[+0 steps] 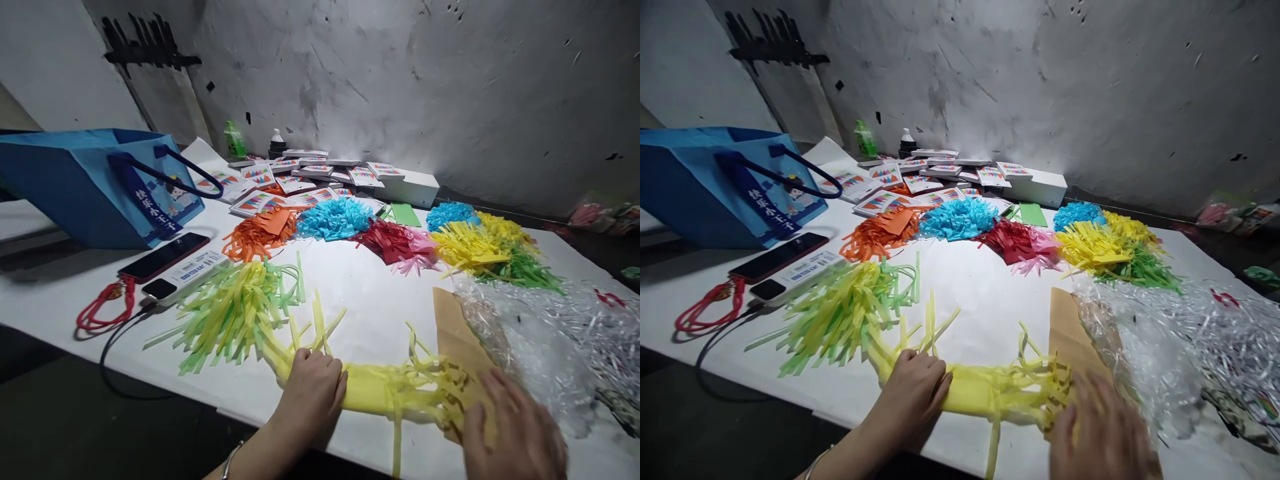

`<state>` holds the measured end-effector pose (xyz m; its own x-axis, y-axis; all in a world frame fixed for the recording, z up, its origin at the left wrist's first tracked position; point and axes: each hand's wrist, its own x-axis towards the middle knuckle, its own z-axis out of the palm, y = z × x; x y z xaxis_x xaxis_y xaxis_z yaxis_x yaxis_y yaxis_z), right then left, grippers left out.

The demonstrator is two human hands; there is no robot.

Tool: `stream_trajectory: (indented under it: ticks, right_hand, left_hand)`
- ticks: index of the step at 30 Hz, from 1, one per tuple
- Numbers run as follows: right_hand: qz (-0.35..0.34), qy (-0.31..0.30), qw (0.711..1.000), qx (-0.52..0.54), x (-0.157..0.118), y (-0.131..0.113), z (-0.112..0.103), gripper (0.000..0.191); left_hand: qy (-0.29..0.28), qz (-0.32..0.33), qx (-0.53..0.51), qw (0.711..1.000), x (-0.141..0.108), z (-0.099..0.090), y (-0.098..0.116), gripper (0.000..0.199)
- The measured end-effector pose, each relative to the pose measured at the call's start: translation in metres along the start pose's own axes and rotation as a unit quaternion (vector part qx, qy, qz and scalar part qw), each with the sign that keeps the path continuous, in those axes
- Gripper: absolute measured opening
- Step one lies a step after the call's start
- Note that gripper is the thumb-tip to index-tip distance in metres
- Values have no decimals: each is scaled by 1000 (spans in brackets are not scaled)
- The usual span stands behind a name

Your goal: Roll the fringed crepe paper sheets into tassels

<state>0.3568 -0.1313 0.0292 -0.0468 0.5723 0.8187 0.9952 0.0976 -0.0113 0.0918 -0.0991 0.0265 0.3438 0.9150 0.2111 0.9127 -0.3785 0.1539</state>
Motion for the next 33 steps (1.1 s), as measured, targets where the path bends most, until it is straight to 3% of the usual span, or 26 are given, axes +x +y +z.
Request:
stream_trajectory:
  ticks: [2,4,5,7,10,12,15,19,22,27,33]
  right_hand:
    - [-108,-36,979,170,-3,-29,1,37]
    - [-217,-65,948,223,-10,-62,12,39]
    - [-241,-67,941,226,-14,-75,20,37]
    - [-219,-48,946,235,-24,-92,34,34]
    - [-167,-22,954,249,-35,-92,43,33]
    - [-191,-42,951,238,-37,-84,40,31]
    - [-243,-78,936,243,-35,-72,32,29]
    - [-279,-80,918,269,-34,-68,27,30]
    - [-225,-97,926,286,-36,-68,22,33]
    - [-99,-154,931,315,-33,-70,17,32]
    - [-45,-200,964,166,-26,-83,24,31]
  left_hand:
    - [6,3,3,1000,0,1,0,28]
    - [6,6,2,1000,1,1,-1,29]
    - [2,5,-3,1000,1,0,-3,29]
    - [6,-8,-22,1000,1,-5,-9,26]
    - [100,-1,-66,993,-3,-15,-17,19]
    - [159,75,-98,979,-9,-17,-19,20]
    - [165,195,-120,959,-19,-7,-17,12]
    - [176,212,-146,950,-30,15,-14,29]
    - [172,198,-172,950,-34,20,-15,30]
    - [119,135,-162,970,-35,10,-15,25]
    - [28,24,-88,995,-17,0,-1,22]
